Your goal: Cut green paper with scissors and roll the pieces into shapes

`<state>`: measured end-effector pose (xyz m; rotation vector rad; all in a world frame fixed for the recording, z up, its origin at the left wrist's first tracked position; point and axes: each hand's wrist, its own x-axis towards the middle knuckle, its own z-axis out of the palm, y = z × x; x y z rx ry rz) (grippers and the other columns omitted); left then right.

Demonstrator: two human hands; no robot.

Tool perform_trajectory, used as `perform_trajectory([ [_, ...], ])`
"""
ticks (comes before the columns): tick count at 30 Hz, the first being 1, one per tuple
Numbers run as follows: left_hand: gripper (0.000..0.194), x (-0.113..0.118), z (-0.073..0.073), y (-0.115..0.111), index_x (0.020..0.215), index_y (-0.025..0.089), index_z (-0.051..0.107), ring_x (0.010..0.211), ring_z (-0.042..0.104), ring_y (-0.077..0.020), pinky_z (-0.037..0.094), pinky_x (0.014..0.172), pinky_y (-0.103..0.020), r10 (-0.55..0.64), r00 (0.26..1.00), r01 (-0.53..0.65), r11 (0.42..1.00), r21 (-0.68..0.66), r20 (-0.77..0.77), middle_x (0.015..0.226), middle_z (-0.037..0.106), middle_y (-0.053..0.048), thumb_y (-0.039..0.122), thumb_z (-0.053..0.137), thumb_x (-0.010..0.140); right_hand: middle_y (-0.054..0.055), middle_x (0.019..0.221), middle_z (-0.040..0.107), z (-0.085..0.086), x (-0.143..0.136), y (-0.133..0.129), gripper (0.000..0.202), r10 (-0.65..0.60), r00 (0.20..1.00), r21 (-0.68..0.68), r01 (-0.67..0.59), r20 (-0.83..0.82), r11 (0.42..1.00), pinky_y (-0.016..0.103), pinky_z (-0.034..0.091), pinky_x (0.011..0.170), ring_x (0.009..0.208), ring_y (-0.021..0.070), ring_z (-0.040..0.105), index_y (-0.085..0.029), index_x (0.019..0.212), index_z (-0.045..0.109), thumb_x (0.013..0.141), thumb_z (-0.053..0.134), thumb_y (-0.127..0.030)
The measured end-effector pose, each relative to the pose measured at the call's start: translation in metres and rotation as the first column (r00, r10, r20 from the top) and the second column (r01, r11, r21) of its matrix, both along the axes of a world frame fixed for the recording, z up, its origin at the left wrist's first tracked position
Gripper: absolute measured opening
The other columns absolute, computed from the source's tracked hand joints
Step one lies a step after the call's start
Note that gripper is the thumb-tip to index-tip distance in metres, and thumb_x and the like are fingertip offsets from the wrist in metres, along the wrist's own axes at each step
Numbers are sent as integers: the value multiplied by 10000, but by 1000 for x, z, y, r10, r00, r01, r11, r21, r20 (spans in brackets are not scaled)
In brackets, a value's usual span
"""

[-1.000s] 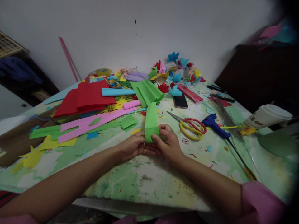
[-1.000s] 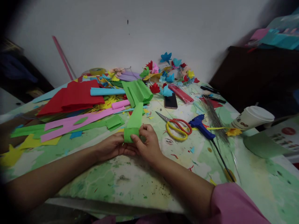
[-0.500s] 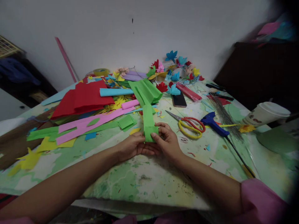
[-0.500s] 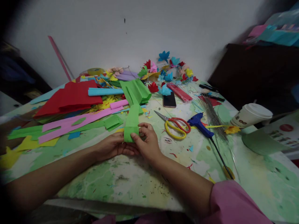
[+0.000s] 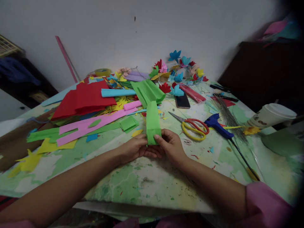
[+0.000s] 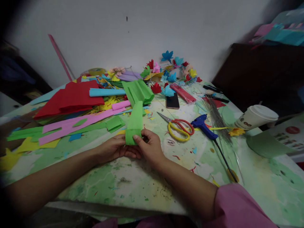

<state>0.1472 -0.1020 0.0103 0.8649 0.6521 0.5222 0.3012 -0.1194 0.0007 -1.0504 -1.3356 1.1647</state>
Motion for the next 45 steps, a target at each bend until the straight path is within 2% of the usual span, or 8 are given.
perform_trajectory([
  [9, 262, 0, 1, -2, 861, 70, 652, 730, 663, -191, 505, 688, -279, -62, 997, 64, 996, 62, -35, 841, 698, -158, 307, 563, 792, -6, 619, 539, -3, 1, -1, 244, -74, 996, 47, 72, 48, 996, 256, 418, 571, 599, 124, 481, -175, 662, 566, 742, 631, -396],
  [13, 456, -1, -3, -2, 894, 73, 638, 726, 654, -202, 498, 684, -302, -20, 1000, 20, 995, 94, -7, 816, 684, -157, 504, 517, 809, -15, 603, 521, -3, 0, 0, 244, -92, 995, 50, 91, 28, 995, 244, 401, 552, 577, 113, 464, -175, 641, 548, 739, 637, -380],
  [16, 559, -2, -4, -1, 906, 84, 629, 730, 639, -202, 487, 674, -300, 14, 999, -3, 977, 211, -49, 831, 672, -139, 609, 569, 723, -30, 566, 498, -2, 0, 1, 251, -93, 996, 28, 93, -4, 995, 233, 371, 504, 520, 99, 431, -176, 645, 537, 740, 636, -387],
  [19, 453, -2, -3, -1, 884, 111, 622, 718, 608, -169, 462, 650, -255, 78, 984, -14, 931, 366, -162, 814, 657, -76, 461, 740, 623, -23, 581, 520, -2, 0, 1, 257, -80, 997, 20, 80, -14, 997, 235, 377, 511, 527, 101, 446, -174, 660, 547, 743, 637, -399],
  [22, 375, -2, 0, -2, 901, 144, 609, 679, 574, -134, 445, 622, -231, 153, 965, -51, 906, 420, -213, 787, 630, -21, 350, 757, 625, -10, 618, 550, -2, 1, 1, 261, -83, 997, 37, 82, 4, 996, 244, 398, 547, 567, 111, 476, -172, 664, 563, 736, 648, -408],
  [29, 285, 1, 3, -1, 746, 126, 585, 526, 516, -91, 394, 508, -205, 208, 935, -40, 865, 500, -286, 641, 598, -13, 403, 650, 725, -18, 561, 556, -3, 0, 1, 259, -10, 998, 10, 11, -66, 1000, 251, 416, 521, 512, 112, 505, -177, 675, 548, 762, 633, -405],
  [37, 310, 1, 1, -1, 732, 122, 600, 512, 511, -76, 398, 503, -198, 168, 933, 5, 877, 481, -317, 645, 623, -15, 431, 611, 753, -26, 534, 551, -3, -2, 1, 269, 44, 985, -12, -46, -165, 999, 247, 411, 484, 459, 106, 506, -172, 685, 524, 754, 645, -402],
  [45, 322, 0, 3, 0, 694, 113, 632, 443, 477, -66, 332, 441, -178, 197, 904, 13, 874, 485, -379, 530, 590, -7, 420, 582, 776, -18, 586, 557, -4, -1, 2, 252, -26, 993, 18, 29, -119, 999, 233, 404, 532, 540, 99, 490, -170, 662, 533, 744, 655, -375],
])
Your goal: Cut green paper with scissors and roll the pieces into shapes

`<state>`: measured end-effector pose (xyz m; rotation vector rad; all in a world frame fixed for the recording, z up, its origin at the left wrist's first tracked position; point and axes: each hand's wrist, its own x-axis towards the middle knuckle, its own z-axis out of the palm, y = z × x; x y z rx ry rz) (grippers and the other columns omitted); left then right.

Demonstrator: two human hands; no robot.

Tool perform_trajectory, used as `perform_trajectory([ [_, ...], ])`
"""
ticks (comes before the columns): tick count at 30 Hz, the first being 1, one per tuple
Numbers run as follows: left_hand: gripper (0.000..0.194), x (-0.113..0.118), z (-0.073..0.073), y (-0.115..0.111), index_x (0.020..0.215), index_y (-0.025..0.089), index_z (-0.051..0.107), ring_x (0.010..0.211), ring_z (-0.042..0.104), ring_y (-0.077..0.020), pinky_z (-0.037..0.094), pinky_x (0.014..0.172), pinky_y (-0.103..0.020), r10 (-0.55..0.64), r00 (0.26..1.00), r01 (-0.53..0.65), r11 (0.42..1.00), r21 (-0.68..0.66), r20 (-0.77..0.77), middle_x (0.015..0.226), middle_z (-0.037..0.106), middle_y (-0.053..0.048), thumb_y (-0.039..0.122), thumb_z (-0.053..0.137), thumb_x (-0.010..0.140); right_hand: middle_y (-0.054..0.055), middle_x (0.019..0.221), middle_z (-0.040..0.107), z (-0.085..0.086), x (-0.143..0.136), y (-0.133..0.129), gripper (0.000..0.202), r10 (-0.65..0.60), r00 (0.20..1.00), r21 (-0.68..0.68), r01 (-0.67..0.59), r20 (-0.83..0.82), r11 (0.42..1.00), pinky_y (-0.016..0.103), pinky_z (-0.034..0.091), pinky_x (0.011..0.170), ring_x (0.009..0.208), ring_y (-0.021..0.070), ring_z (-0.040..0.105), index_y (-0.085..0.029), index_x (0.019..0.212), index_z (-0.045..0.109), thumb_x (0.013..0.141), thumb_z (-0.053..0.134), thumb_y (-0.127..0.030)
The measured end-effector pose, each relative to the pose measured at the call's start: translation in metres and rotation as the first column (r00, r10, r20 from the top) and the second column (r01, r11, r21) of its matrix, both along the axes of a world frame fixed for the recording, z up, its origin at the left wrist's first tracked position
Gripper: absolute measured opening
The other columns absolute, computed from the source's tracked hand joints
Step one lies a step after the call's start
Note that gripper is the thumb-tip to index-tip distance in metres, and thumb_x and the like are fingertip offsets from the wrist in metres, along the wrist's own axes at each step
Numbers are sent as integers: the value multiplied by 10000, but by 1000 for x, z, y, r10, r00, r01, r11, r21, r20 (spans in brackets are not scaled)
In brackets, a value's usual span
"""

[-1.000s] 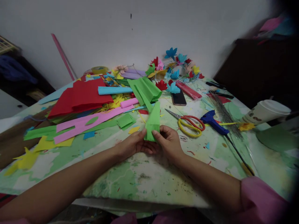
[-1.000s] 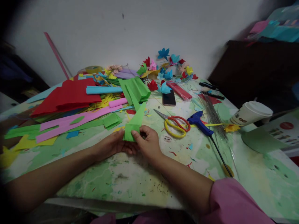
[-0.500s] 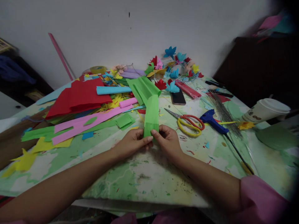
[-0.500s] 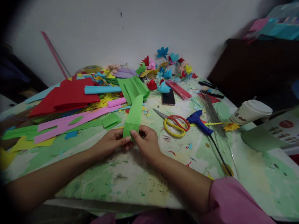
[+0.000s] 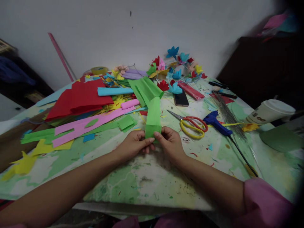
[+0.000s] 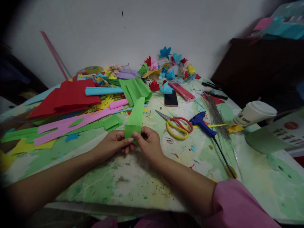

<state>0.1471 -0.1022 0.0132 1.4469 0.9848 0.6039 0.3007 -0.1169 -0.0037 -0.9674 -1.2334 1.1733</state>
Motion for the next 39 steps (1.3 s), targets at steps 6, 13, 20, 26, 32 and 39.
perform_trajectory([
  [6, 340, -1, -2, 0, 687, 116, 628, 428, 470, -65, 317, 430, -177, 14, 1000, -13, 1000, 20, -27, 517, 586, -6, 436, 572, 788, -4, 715, 583, 1, 1, 1, 260, 25, 1000, -4, -25, -11, 1000, 242, 435, 606, 643, 114, 530, -172, 782, 534, 736, 651, -400],
  [13, 355, -1, -1, 1, 649, 118, 601, 405, 471, -58, 314, 410, -166, 6, 1000, -6, 1000, 4, -5, 485, 577, 4, 453, 594, 769, -16, 692, 574, -3, 0, 1, 275, 103, 994, -43, -105, -31, 994, 241, 414, 546, 574, 107, 523, -178, 843, 507, 726, 659, -376],
  [20, 355, 0, 1, 2, 657, 135, 536, 379, 490, -54, 312, 377, -156, 20, 999, -18, 998, -53, 31, 523, 619, 3, 471, 627, 729, -55, 612, 521, -3, -1, 4, 204, 10, 998, -26, -12, -63, 1000, 207, 363, 523, 544, 81, 464, -189, 753, 501, 696, 668, -293],
  [26, 363, 0, 3, 3, 618, 133, 528, 343, 445, -43, 290, 365, -149, 21, 1000, -20, 1000, -18, 15, 419, 545, 31, 460, 599, 758, -101, 534, 468, -2, 1, 5, 362, -36, 999, -85, 33, -39, 996, 194, 310, 471, 465, 75, 404, -213, 893, 441, 675, 693, -354],
  [32, 388, -1, 1, 2, 639, 134, 526, 365, 478, -56, 307, 364, -157, 66, 997, -68, 997, 32, 42, 484, 592, 12, 499, 625, 726, -31, 617, 526, 1, 3, 0, 353, 129, 984, -69, -121, 123, 990, 233, 367, 529, 558, 114, 475, -182, 836, 518, 731, 627, -500],
  [39, 372, -2, 0, 1, 705, 142, 506, 398, 500, -62, 338, 392, -165, 45, 997, -47, 998, 32, 64, 562, 639, -18, 502, 533, 796, -31, 535, 414, 0, 3, 0, 405, 116, 967, -24, -114, 228, 993, 229, 285, 500, 519, 90, 347, -163, 573, 499, 795, 532, -500],
])
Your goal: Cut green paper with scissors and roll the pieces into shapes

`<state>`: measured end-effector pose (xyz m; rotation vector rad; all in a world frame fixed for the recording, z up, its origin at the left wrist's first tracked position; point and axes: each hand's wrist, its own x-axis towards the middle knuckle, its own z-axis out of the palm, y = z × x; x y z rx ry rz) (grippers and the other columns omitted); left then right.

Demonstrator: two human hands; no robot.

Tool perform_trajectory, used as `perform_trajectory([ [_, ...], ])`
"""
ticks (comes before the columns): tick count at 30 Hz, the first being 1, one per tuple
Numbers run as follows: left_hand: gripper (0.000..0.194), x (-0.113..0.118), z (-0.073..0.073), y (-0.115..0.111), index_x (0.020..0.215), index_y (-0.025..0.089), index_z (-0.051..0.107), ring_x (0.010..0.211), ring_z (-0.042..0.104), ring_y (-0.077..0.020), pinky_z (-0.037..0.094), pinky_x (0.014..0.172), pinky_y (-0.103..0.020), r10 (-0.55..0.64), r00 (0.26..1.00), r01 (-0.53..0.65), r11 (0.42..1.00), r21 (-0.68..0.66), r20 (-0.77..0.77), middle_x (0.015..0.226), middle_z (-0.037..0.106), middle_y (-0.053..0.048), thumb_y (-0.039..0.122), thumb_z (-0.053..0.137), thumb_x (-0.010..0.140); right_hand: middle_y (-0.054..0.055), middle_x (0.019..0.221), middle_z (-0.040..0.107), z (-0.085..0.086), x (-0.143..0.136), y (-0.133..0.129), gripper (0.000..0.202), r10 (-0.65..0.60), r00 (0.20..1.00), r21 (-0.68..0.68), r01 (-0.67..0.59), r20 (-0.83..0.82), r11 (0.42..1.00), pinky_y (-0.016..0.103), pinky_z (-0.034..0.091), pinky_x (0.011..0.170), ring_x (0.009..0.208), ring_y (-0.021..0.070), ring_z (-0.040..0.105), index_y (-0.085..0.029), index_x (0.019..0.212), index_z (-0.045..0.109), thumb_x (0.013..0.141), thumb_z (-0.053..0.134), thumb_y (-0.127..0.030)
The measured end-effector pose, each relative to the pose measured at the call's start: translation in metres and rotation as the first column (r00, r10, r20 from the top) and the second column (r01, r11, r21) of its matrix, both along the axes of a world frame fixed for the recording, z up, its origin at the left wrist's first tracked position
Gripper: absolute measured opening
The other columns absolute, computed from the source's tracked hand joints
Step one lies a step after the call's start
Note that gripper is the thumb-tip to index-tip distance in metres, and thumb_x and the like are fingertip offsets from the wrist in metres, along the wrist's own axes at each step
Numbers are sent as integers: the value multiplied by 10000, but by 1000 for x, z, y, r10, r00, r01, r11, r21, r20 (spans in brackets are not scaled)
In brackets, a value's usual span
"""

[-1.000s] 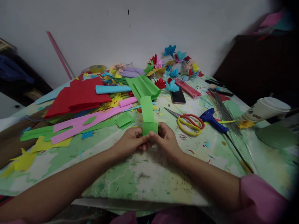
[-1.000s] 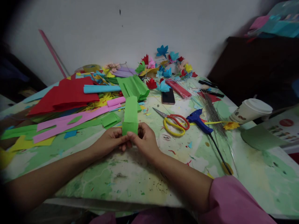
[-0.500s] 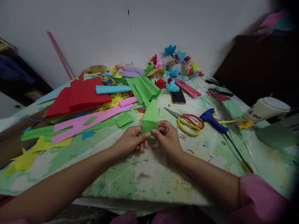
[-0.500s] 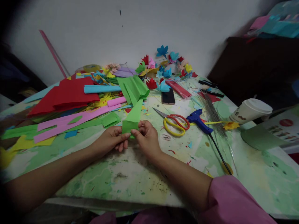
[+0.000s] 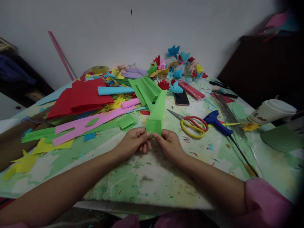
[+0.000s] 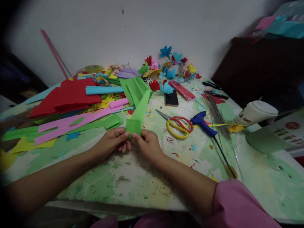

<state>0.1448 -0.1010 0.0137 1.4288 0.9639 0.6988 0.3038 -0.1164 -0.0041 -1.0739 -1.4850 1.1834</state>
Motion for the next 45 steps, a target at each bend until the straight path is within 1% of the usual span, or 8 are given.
perform_trajectory([
  [6, 366, -2, 1, 1, 629, 154, 491, 330, 379, -49, 267, 356, -163, 69, 992, -58, 993, 100, -110, 411, 522, 42, 474, 526, 802, -51, 524, 306, 2, 2, 0, 382, -61, 998, 44, 60, 12, 997, 221, 234, 466, 494, 76, 259, -175, 552, 443, 786, 545, -460],
  [11, 395, -4, -1, 3, 660, 142, 511, 414, 441, -65, 342, 424, -181, 21, 999, -16, 994, 105, -45, 503, 564, 10, 502, 492, 820, -37, 493, 403, 3, 1, -1, 436, -19, 1000, -11, 19, -23, 1000, 223, 267, 457, 463, 77, 326, -170, 539, 462, 811, 508, -507],
  [15, 390, -4, -5, 5, 1042, 151, 507, 715, 592, -117, 464, 641, -227, -3, 987, -27, 982, 187, 162, 858, 631, -47, 445, 570, 795, -17, 512, 483, 5, 1, -2, 456, 3, 997, -70, -8, -78, 998, 216, 286, 453, 461, 81, 369, -159, 596, 524, 800, 497, -566],
  [19, 807, -6, -6, 5, 1348, 251, 249, 967, 577, -169, 464, 801, -288, -1, 991, -40, 949, 313, 132, 1066, 579, -57, 257, 715, 689, -24, 484, 475, 8, 0, -3, 476, 0, 990, -157, -22, -139, 987, 207, 271, 427, 430, 74, 351, -163, 584, 520, 756, 527, -606],
  [29, 373, -8, -7, 2, 1056, 200, 531, 951, 559, -175, 458, 828, -297, 142, 988, -95, 859, 503, -55, 1024, 581, -49, 198, 661, 706, -37, 462, 449, 5, 1, -2, 463, 114, 961, -152, -155, -253, 976, 209, 257, 415, 425, 71, 351, -171, 547, 487, 707, 606, -588],
  [37, 86, -15, -2, 3, 837, 210, 650, 760, 610, -159, 461, 736, -272, 132, 965, 89, 651, 754, -228, 783, 672, -34, 271, 608, 793, -45, 485, 430, 6, 2, -2, 430, 79, 959, -158, -125, -271, 979, 207, 242, 423, 443, 66, 329, -165, 571, 491, 709, 612, -554],
  [41, 105, -14, -1, -1, 849, 219, 653, 747, 621, -167, 468, 716, -275, 119, 948, 150, 651, 744, -295, 791, 684, -36, 286, 590, 797, -51, 494, 417, 7, 1, -2, 436, 111, 965, -116, -142, -238, 983, 204, 260, 447, 476, 70, 342, -165, 572, 483, 671, 647, -556],
  [45, 207, -14, -4, 0, 946, 215, 630, 739, 610, -167, 475, 706, -276, 218, 934, 68, 671, 738, -284, 837, 681, -41, 321, 621, 768, -57, 492, 401, 4, 1, -1, 430, 138, 966, -96, -162, -217, 982, 206, 247, 441, 464, 66, 325, -170, 598, 476, 707, 612, -563],
])
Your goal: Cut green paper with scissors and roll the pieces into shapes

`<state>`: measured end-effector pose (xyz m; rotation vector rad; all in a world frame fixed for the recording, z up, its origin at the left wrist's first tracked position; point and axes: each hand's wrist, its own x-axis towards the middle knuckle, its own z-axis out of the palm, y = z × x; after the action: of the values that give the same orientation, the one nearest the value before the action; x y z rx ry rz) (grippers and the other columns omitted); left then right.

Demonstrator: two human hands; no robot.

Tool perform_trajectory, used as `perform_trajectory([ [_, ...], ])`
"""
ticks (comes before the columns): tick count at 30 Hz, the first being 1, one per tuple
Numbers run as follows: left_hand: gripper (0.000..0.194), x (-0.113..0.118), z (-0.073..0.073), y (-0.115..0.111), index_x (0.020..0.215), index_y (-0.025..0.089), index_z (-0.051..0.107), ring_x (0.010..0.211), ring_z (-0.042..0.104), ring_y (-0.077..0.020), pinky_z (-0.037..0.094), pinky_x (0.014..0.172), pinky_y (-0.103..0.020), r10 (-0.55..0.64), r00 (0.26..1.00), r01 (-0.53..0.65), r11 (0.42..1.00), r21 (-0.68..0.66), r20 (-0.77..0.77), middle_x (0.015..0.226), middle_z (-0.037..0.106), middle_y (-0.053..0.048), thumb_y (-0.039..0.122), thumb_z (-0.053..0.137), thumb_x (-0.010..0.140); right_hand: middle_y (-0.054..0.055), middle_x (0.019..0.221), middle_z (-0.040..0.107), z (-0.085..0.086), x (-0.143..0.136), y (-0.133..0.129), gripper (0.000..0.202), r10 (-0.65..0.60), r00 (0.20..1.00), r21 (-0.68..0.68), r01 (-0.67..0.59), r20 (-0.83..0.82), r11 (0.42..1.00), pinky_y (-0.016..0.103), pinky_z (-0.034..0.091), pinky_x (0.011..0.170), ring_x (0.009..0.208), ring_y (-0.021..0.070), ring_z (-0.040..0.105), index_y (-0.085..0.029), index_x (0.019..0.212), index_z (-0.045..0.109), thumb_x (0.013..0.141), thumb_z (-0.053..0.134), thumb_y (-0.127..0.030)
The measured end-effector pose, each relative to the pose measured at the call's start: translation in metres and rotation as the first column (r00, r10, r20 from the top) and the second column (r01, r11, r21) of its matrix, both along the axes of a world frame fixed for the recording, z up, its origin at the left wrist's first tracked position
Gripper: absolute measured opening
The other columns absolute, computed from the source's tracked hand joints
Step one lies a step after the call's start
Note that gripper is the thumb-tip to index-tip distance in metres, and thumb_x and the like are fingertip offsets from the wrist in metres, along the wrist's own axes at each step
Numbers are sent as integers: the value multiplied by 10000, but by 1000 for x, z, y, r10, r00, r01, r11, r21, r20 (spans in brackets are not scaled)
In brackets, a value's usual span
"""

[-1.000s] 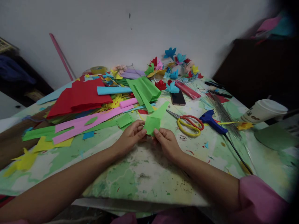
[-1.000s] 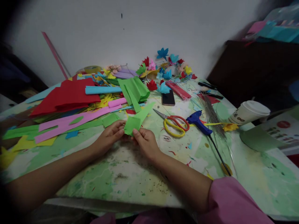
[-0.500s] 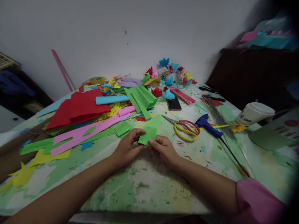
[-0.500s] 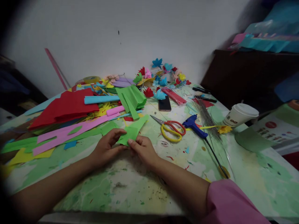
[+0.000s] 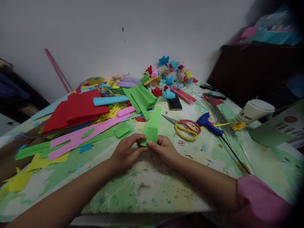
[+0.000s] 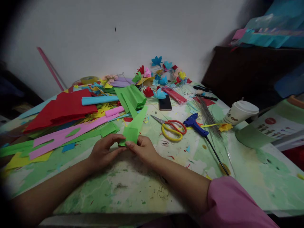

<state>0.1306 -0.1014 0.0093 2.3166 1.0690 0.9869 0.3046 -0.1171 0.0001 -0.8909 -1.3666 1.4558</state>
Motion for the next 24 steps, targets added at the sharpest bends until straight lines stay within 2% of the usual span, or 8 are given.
perform_trajectory([
  [7, 85, -7, -3, 7, 838, 231, 670, 735, 625, -149, 464, 702, -257, -82, 996, 76, 990, 115, 42, 782, 693, -22, 228, 599, 791, -56, 484, 393, -3, 0, 1, 461, 0, 997, 25, -2, 81, 1000, 218, 242, 437, 445, 68, 321, -186, 571, 434, 722, 567, -602],
  [10, 72, -9, -3, 8, 804, 231, 674, 729, 626, -138, 458, 706, -252, -107, 992, 100, 990, 100, 67, 777, 692, -20, 213, 606, 788, -54, 479, 386, -1, 1, 1, 480, 21, 994, 29, -24, 108, 999, 221, 255, 447, 445, 70, 324, -188, 550, 422, 740, 530, -616],
  [12, 36, -9, -2, 7, 787, 223, 665, 733, 621, -139, 456, 717, -256, -93, 991, 89, 995, 42, 98, 770, 683, -21, 225, 633, 769, -53, 476, 383, 1, 2, 0, 489, 27, 992, 34, -31, 122, 999, 223, 258, 452, 445, 71, 322, -188, 542, 419, 749, 513, -621],
  [14, 136, -7, -1, 6, 851, 216, 636, 743, 617, -142, 460, 720, -259, -69, 977, 86, 994, -74, 203, 784, 671, -21, 256, 680, 729, -51, 482, 390, 1, 2, 0, 485, 27, 992, 40, -32, 120, 999, 223, 261, 455, 449, 73, 329, -188, 546, 422, 746, 519, -619],
  [16, 345, -3, 0, 5, 1002, 219, 566, 766, 620, -146, 472, 718, -260, -73, 927, 169, 957, -235, 367, 822, 664, -22, 289, 713, 698, -53, 491, 393, 1, 2, 0, 468, 26, 994, 42, -30, 106, 999, 220, 259, 456, 453, 74, 331, -188, 566, 426, 742, 537, -606],
  [18, 493, 2, 2, 5, 1125, 224, 478, 800, 627, -149, 481, 723, -259, -93, 853, 306, 886, -349, 513, 862, 661, -28, 297, 715, 699, -56, 498, 393, 0, 2, 0, 452, 33, 996, 32, -36, 85, 999, 218, 254, 454, 454, 73, 327, -188, 586, 428, 745, 549, -592],
  [20, 521, 5, 2, 5, 1163, 220, 450, 808, 628, -142, 484, 719, -249, -92, 806, 387, 829, -403, 585, 862, 656, -27, 272, 707, 713, -58, 498, 388, 0, 2, 0, 454, 51, 997, 22, -53, 64, 998, 217, 251, 454, 452, 70, 321, -186, 589, 425, 745, 556, -592],
  [24, 516, 6, 1, 8, 1164, 213, 488, 707, 611, -105, 474, 635, -195, -38, 786, 388, 807, -445, 617, 776, 634, 6, 202, 717, 702, -36, 508, 428, -2, 4, -1, 535, 44, 997, 24, -45, 59, 999, 220, 269, 462, 459, 74, 350, -168, 581, 456, 771, 457, -668],
])
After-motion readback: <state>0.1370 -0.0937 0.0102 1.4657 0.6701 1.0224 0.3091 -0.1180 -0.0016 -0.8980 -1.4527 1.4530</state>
